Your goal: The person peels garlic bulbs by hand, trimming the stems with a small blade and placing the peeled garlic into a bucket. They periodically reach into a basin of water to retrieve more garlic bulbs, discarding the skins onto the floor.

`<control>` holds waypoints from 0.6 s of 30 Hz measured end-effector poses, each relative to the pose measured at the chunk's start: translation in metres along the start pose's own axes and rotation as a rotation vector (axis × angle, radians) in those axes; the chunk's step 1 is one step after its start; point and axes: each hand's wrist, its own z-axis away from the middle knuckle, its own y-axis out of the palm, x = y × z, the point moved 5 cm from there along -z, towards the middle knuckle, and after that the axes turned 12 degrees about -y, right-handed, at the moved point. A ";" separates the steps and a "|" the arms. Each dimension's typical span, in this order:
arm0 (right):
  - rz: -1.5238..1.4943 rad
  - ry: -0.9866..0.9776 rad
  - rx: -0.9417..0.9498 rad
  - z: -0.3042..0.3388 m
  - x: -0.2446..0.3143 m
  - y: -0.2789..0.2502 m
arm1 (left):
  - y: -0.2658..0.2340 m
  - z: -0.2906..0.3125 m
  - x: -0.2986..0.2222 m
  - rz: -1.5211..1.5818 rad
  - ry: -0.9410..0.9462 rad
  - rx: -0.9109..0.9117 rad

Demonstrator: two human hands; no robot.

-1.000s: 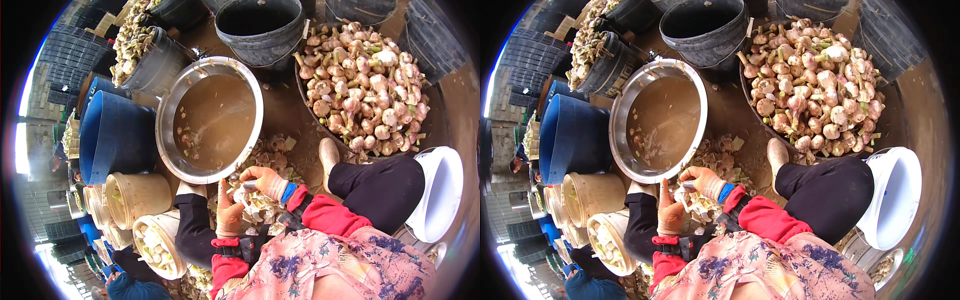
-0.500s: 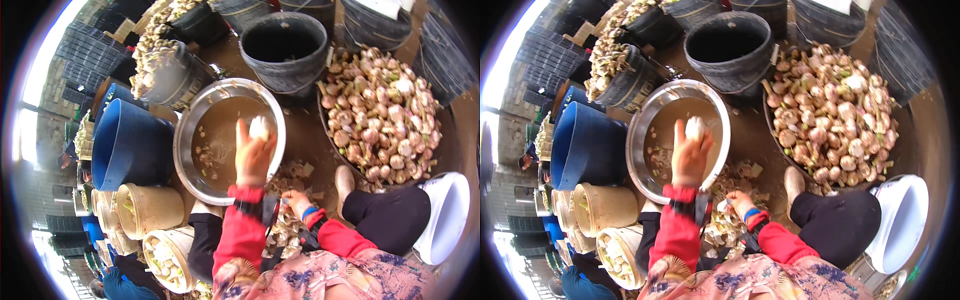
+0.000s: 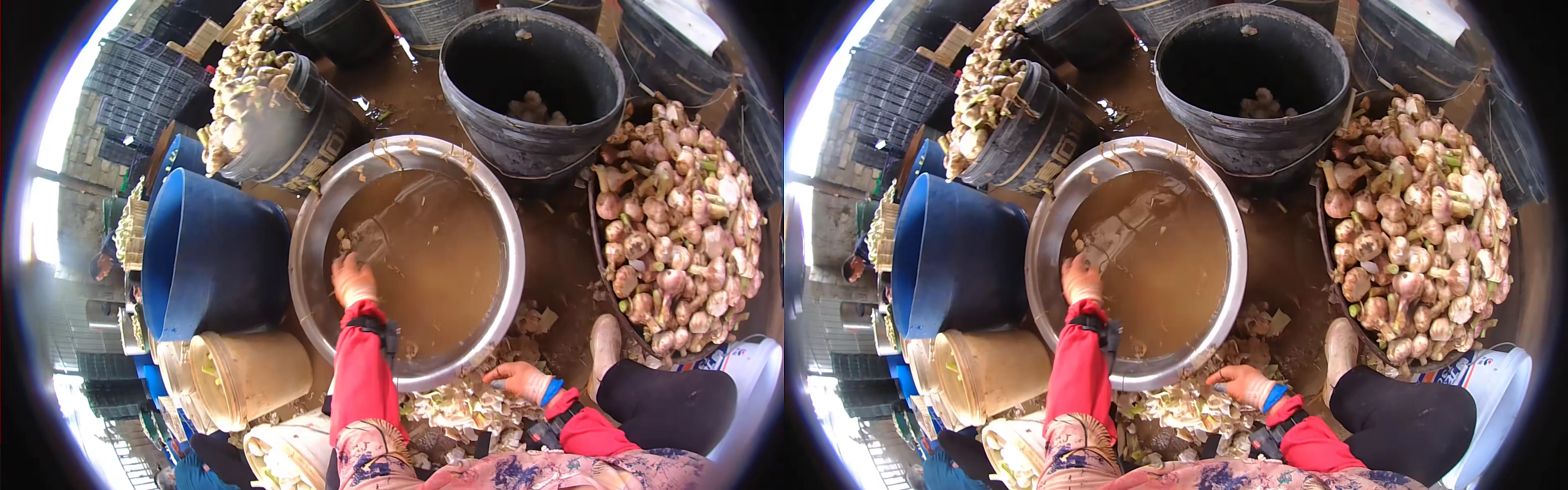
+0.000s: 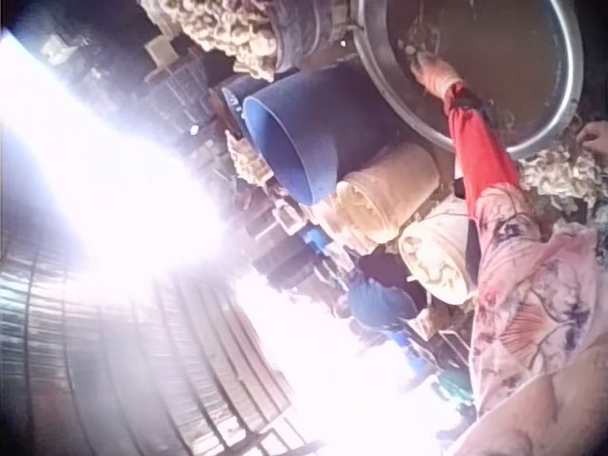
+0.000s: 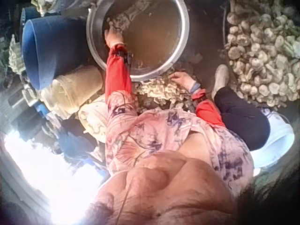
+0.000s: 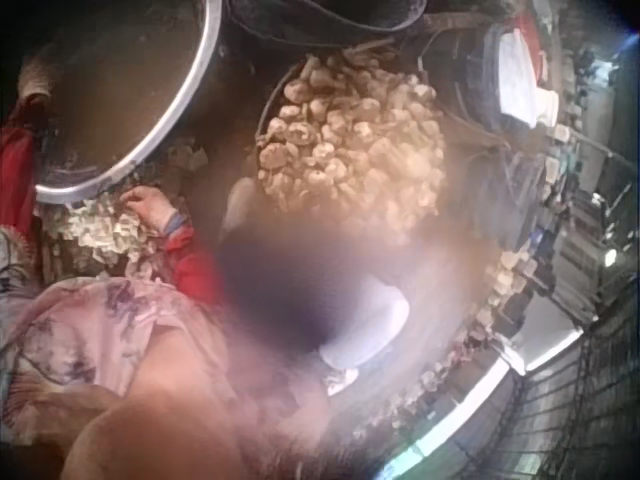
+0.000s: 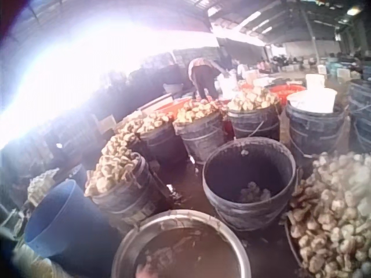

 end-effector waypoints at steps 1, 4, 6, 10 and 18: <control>-0.010 0.085 0.031 -0.002 -0.005 -0.004 | 0.009 -0.013 0.008 -0.124 -0.061 0.058; -0.010 -0.018 -0.005 -0.009 -0.016 -0.006 | 0.032 -0.035 0.027 -0.411 -0.131 0.172; -0.056 0.042 0.013 -0.011 -0.015 -0.005 | 0.046 -0.048 0.042 -0.385 -0.141 0.289; -0.032 -0.028 0.000 -0.012 -0.017 -0.002 | 0.071 -0.042 0.058 0.187 -0.171 0.559; -0.335 -0.491 -0.438 0.017 0.080 -0.024 | -0.056 0.153 -0.073 1.636 -0.208 1.257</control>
